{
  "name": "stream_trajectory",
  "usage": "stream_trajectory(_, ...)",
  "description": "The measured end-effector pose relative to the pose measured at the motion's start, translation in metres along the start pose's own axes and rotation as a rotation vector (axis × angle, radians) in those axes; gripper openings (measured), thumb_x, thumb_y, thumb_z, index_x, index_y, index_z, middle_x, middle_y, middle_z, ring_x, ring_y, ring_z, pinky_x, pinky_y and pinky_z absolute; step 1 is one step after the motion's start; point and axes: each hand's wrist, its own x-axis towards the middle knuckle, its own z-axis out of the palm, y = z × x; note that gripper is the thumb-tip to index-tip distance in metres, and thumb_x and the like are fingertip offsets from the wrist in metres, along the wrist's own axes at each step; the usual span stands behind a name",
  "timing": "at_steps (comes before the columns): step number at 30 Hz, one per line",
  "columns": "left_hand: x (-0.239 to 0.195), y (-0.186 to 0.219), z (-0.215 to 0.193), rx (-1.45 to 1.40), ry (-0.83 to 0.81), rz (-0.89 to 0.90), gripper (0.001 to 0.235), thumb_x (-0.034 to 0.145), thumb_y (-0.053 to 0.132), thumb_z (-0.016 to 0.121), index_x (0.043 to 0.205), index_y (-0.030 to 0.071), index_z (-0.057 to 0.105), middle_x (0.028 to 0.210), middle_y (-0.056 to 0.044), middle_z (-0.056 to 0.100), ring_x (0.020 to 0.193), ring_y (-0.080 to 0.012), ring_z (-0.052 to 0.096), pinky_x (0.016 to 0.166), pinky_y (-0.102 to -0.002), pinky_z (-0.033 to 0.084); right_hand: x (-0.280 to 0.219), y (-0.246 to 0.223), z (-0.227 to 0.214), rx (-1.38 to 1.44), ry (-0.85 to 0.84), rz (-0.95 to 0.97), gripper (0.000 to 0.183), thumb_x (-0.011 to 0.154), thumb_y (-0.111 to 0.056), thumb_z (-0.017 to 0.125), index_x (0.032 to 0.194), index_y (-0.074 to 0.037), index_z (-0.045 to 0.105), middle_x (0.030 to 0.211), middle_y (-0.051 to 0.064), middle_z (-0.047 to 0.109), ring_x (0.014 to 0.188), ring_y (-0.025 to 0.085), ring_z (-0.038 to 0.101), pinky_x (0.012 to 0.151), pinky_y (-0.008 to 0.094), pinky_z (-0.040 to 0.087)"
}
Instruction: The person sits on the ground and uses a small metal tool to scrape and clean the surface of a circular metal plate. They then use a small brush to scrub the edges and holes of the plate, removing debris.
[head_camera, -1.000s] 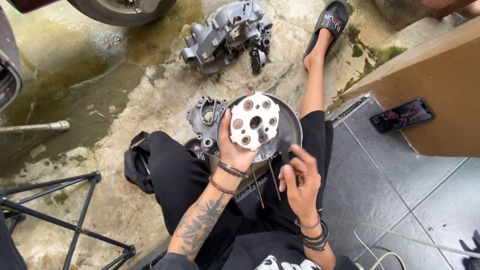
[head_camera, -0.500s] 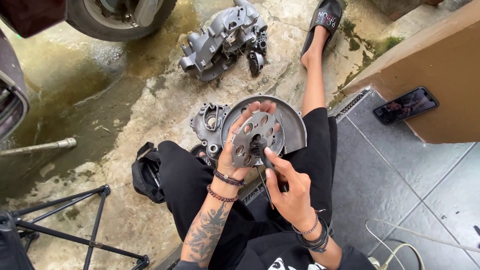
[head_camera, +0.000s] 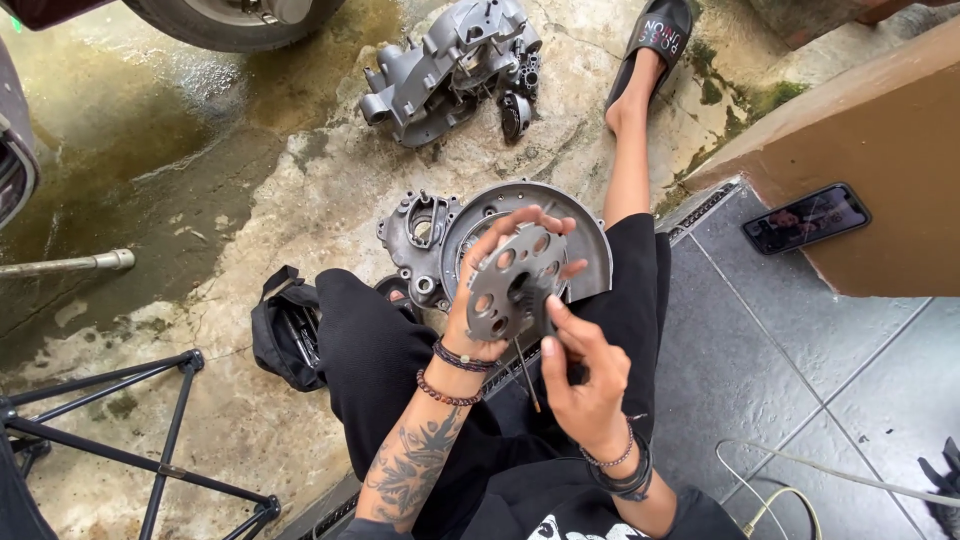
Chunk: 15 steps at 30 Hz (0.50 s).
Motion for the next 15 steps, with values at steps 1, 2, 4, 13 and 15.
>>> stream_trajectory(1, 0.002, 0.001, -0.006, -0.001, -0.002, 0.0, 0.03, 0.114, 0.016, 0.043, 0.133, -0.001, 0.059, 0.128, -0.026, 0.059, 0.135, -0.0361, 0.052, 0.108, -0.057, 0.051, -0.006, 0.0, 0.001, -0.001, 0.001, -0.002, 0.032, 0.101, -0.009, 0.057, 0.13, 0.003, 0.061, 0.078, 0.004, 0.068, 0.052, 0.005, 0.05, 0.051, 0.018, 0.047)
stream_trajectory(2, 0.005, 0.001, -0.012, -0.051, 0.03, -0.003, 0.028, 0.111, 0.014, 0.047, 0.133, 0.002, 0.06, 0.128, -0.024, 0.06, 0.134, -0.0351, 0.053, 0.107, -0.057, 0.051, -0.013, 0.0, 0.003, 0.002, -0.05, 0.016, 0.032, 0.1, -0.011, 0.058, 0.129, 0.001, 0.063, 0.088, 0.003, 0.073, 0.049, 0.004, 0.046, 0.048, 0.02, 0.044)
stream_trajectory(4, 0.008, 0.002, -0.019, -0.101, 0.064, -0.008, 0.027, 0.108, 0.011, 0.051, 0.133, 0.005, 0.06, 0.128, -0.022, 0.062, 0.133, -0.0341, 0.053, 0.106, -0.057, 0.051, -0.023, 0.002, 0.004, 0.004, -0.102, 0.035, 0.032, 0.099, -0.012, 0.059, 0.128, 0.0, 0.065, 0.098, 0.003, 0.077, 0.047, 0.004, 0.043, 0.046, 0.021, 0.04)
stream_trajectory(13, 0.009, -0.003, -0.021, 0.149, -0.036, -0.028, 0.048, 0.102, 0.024, 0.071, 0.141, 0.005, 0.052, 0.124, -0.025, 0.06, 0.131, -0.036, 0.056, 0.098, -0.061, 0.057, 0.005, 0.001, -0.001, 0.044, -0.097, 0.05, 0.033, 0.102, -0.011, 0.055, 0.133, -0.001, 0.061, 0.062, -0.002, 0.047, 0.049, 0.006, 0.033, 0.047, 0.02, 0.034)
stream_trajectory(15, 0.011, 0.001, -0.019, 0.201, 0.022, 0.078, 0.032, 0.103, 0.01, 0.063, 0.134, 0.004, 0.058, 0.122, -0.015, 0.062, 0.123, -0.0297, 0.059, 0.094, -0.052, 0.06, -0.005, 0.001, 0.004, 0.061, -0.108, 0.072, 0.033, 0.098, -0.008, 0.058, 0.13, 0.002, 0.062, 0.081, 0.001, 0.072, 0.051, 0.003, 0.044, 0.049, 0.019, 0.043)
